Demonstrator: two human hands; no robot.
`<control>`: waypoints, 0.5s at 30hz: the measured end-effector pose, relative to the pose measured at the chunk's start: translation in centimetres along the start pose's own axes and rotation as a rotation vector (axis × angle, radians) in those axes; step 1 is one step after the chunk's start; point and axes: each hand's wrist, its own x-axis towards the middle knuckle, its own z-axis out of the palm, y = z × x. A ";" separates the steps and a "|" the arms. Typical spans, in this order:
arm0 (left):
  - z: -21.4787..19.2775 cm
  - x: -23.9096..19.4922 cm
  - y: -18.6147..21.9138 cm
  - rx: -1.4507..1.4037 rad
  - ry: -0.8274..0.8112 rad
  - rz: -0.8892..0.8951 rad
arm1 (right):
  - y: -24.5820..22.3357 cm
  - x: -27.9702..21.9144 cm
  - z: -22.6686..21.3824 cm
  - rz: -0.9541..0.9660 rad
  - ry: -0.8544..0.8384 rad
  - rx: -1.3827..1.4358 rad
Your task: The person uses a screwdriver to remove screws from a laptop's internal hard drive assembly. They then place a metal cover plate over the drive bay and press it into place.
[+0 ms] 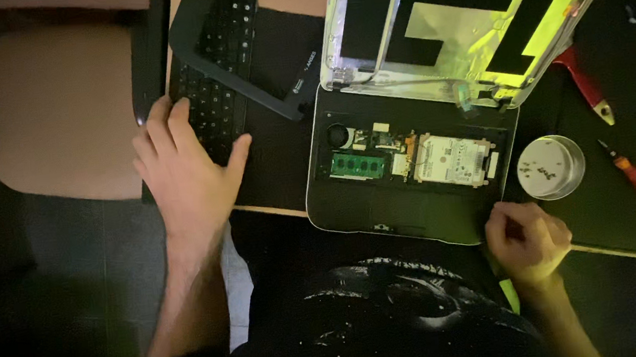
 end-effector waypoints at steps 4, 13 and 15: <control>0.5 -0.6 -0.3 -0.068 0.044 0.030 | -0.5 1.0 0.0 -0.059 0.026 0.007; -0.3 -0.5 -0.7 -0.168 -0.071 -0.050 | 0.0 0.1 0.2 0.022 -0.018 -0.074; -0.2 -0.6 -1.1 -0.138 -0.110 -0.093 | -0.5 1.1 0.1 -0.037 0.013 -0.003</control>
